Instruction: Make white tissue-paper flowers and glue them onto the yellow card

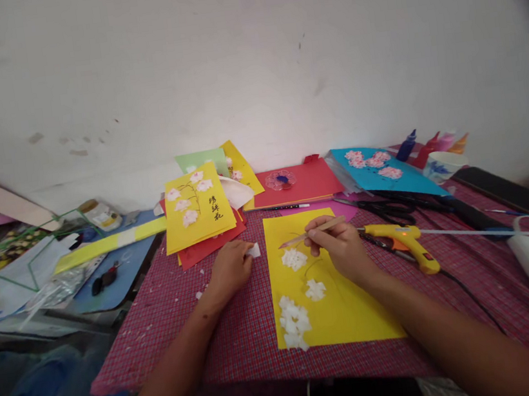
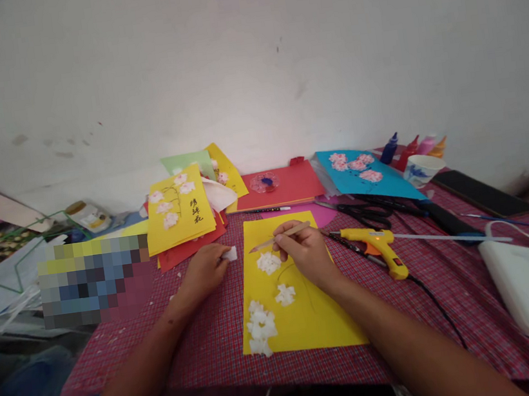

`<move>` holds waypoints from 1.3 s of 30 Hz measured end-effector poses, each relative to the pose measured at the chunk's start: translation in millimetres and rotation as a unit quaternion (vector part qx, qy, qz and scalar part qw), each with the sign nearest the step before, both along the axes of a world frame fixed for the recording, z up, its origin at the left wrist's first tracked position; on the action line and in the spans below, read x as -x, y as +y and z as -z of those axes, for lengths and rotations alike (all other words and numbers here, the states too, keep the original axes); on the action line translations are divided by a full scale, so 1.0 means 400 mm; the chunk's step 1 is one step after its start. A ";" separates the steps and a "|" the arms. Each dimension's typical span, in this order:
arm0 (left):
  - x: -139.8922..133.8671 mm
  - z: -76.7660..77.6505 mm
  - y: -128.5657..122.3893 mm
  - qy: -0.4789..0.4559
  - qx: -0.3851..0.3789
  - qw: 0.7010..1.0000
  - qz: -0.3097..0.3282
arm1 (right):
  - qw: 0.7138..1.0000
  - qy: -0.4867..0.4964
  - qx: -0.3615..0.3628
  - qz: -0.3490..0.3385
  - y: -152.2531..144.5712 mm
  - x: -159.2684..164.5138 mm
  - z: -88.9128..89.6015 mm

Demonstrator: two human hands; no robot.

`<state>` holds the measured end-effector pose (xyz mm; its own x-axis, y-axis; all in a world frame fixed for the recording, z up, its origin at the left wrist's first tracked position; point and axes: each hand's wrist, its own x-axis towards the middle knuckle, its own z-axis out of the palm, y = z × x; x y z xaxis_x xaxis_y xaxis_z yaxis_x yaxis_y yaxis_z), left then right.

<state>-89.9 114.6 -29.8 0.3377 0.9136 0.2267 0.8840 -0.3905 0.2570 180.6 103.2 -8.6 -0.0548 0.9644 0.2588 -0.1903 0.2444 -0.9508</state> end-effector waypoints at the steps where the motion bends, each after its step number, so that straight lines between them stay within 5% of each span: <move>1: 0.000 -0.001 0.001 0.003 0.002 1.000 -0.002 | 1.000 -0.002 0.001 0.000 0.000 0.000 0.000; 14: 0.017 -0.019 0.004 -0.043 -0.017 0.997 -0.068 | 1.000 -0.011 -0.003 0.003 -0.003 0.003 -0.002; 25: 0.004 -0.038 -0.007 -0.277 0.008 0.951 -0.140 | 1.000 -0.014 0.001 0.004 -0.005 0.006 -0.008; 32: 0.007 -0.040 -0.008 -0.243 0.009 0.959 -0.149 | 1.000 -0.014 -0.004 -0.004 -0.002 0.006 0.003; 39: 0.013 -0.021 -0.003 -0.164 0.005 0.983 -0.079 | 1.000 -0.017 -0.003 -0.003 -0.002 0.007 0.001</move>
<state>-95.2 113.3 -21.5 0.1010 0.9516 0.2901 0.8031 -0.2501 0.5408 177.9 102.4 -8.8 -0.0688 0.9622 0.2633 -0.1584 0.2501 -0.9552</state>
